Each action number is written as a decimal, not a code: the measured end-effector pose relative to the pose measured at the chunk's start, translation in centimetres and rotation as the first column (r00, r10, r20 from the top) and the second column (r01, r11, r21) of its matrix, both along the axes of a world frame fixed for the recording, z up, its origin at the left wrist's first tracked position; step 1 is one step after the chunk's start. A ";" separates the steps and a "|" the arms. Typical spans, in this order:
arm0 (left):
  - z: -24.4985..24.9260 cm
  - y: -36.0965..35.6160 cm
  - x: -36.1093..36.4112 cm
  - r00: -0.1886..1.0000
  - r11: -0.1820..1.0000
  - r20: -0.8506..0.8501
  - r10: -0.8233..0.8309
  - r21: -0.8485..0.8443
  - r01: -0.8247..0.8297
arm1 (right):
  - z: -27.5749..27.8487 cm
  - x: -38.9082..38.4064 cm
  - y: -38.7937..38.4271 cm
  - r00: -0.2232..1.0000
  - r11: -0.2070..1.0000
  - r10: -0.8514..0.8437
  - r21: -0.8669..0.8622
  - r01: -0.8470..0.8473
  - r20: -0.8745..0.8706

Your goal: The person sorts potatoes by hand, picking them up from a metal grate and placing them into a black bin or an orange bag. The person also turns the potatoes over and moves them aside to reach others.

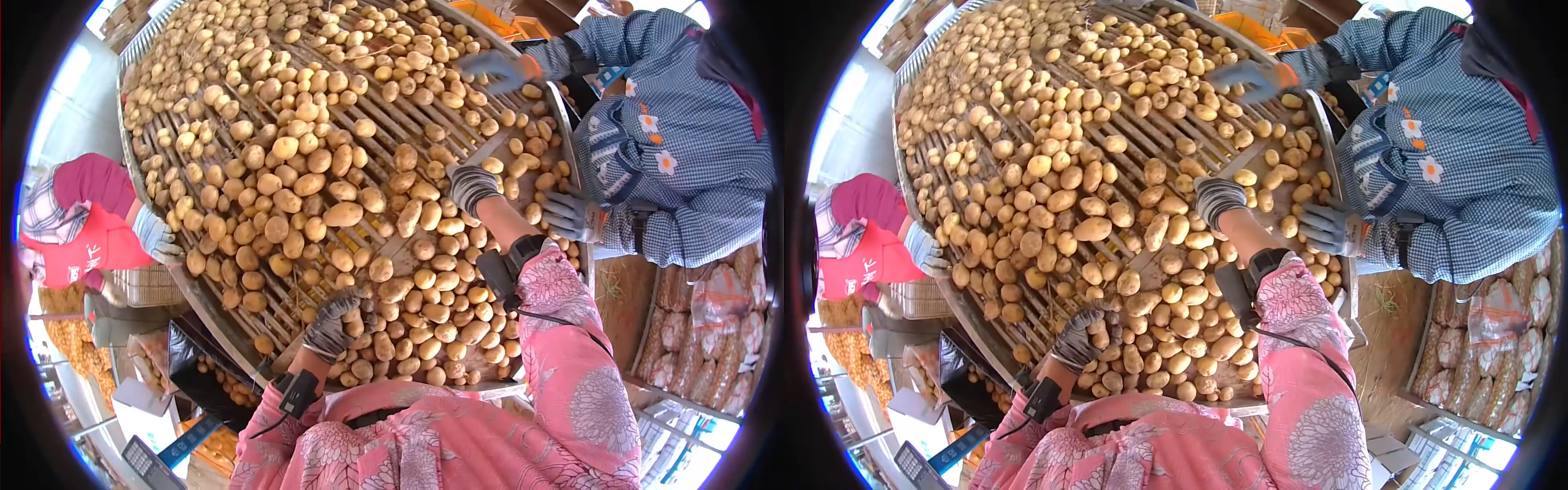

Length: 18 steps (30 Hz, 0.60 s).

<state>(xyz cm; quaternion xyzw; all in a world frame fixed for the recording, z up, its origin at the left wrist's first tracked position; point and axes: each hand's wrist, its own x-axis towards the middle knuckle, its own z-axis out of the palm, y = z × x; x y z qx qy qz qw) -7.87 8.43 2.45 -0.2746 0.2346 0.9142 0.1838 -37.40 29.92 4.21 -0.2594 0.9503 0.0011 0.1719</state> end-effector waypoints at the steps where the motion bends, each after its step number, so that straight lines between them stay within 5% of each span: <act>1: -0.2 0.4 0.1 0.992 0.977 -0.113 -0.055 -0.212 0.030 | -0.8 0.0 0.2 0.999 1.000 -0.014 -0.027 0.012 -0.045; 2: -0.4 0.6 0.1 0.993 0.975 -0.107 -0.055 -0.218 0.030 | -0.4 0.3 -0.2 0.999 0.999 -0.013 -0.034 0.012 -0.038; 4: -0.6 0.6 -0.3 0.902 0.899 -0.354 -0.248 -0.431 0.078 | 0.7 0.7 -0.5 0.995 0.994 -0.100 -0.029 0.101 0.011; 6: 0.2 0.4 -0.6 0.954 0.958 -0.261 -0.149 -0.278 0.073 | 2.4 2.3 -0.3 0.992 0.990 -0.126 -0.063 0.126 0.007; 8: -3.4 -0.9 0.3 0.998 0.989 -0.060 0.010 0.150 0.000 | 3.0 4.7 0.0 0.977 0.937 -0.154 -0.335 0.097 -0.149; 10: -2.0 -0.4 0.3 0.996 0.992 0.054 0.077 0.095 -0.082 | 5.0 9.9 -0.2 0.997 0.797 -0.041 -0.604 -0.004 -0.060; 12: -3.5 0.0 0.3 0.998 0.993 -0.042 0.050 0.107 -0.045 | 5.2 14.4 -1.1 0.972 0.830 0.231 -0.514 -0.216 -0.036; 13: -1.1 0.2 0.5 0.982 0.999 -0.188 -0.005 -0.053 -0.005 | 4.2 16.6 -1.3 0.942 0.705 0.325 -0.642 -0.302 -0.086; 14: 0.3 0.8 0.6 0.979 0.999 -0.197 -0.048 -0.033 0.043 | 3.2 18.4 -0.9 0.909 0.568 0.389 -0.739 -0.363 -0.148; 17: 2.6 2.1 1.4 0.984 0.984 -0.098 -0.147 -0.119 0.135 | 3.8 21.2 2.5 0.965 0.672 0.132 -0.695 -0.257 -0.229; 18: 2.9 2.0 1.8 0.985 0.975 -0.065 -0.163 -0.161 0.151 | 4.5 21.3 4.9 1.000 0.757 0.020 -0.653 -0.023 -0.011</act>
